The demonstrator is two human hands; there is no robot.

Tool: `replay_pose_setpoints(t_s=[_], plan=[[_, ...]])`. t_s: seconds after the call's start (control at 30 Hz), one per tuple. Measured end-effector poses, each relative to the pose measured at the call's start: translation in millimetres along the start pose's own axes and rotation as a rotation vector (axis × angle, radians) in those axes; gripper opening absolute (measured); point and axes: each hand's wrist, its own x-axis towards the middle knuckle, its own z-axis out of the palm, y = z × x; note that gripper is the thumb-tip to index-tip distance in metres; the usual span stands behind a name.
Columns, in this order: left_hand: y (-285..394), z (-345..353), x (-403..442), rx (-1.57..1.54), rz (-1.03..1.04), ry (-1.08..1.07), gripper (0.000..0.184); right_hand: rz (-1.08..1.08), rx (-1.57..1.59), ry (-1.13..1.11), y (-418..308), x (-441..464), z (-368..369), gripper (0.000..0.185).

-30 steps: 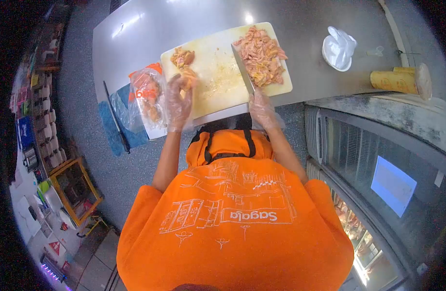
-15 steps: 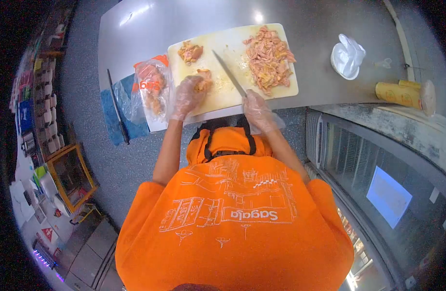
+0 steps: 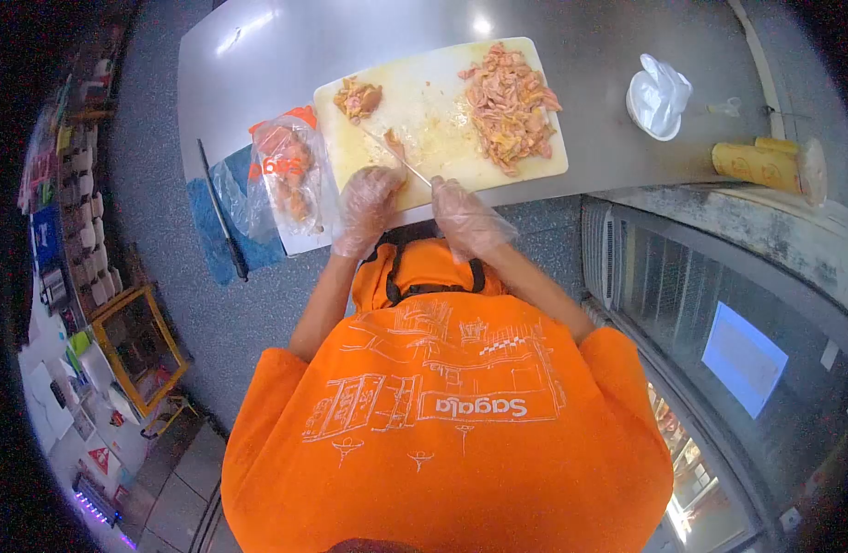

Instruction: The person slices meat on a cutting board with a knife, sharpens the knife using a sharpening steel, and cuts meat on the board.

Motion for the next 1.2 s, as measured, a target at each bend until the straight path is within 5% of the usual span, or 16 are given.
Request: replay_pose_setpoints(t_s=[0.2, 0.6, 0.7, 0.8, 1.0, 1.07, 1.13, 1.2], plan=[[6, 2, 1, 0.047, 0.144, 0.072, 0.033, 0.412, 0.264, 0.117, -3, -12, -9, 0.02], [9, 12, 6, 0.124, 0.14, 0.015, 0.03, 0.553, 0.27, 0.21, -6, -3, 3, 0.026], [9, 4, 5, 0.167, 0.147, -0.028, 0.029, 0.411, 0.258, 0.368, -4, -27, 33, 0.026], [3, 1, 2, 0.152, 0.166, -0.058, 0.03, 0.66, 0.408, 0.161, -26, -24, 10, 0.025], [6, -3, -4, 0.141, 0.163, -0.127, 0.033, 0.246, -0.23, 0.079, 93, 148, 61, 0.038], [6, -10, -3, 0.054, 0.131, -0.089, 0.034, 0.408, -0.046, -0.055, 72, 184, 3, 0.04], [10, -28, 2, -0.101, 0.056, -0.086, 0.037, 0.577, 0.363, 0.207, 41, 188, -41, 0.042], [3, -14, -2, -0.248, -0.108, 0.133, 0.039, 0.435, 0.355, 0.417, 61, 156, 1, 0.041]])
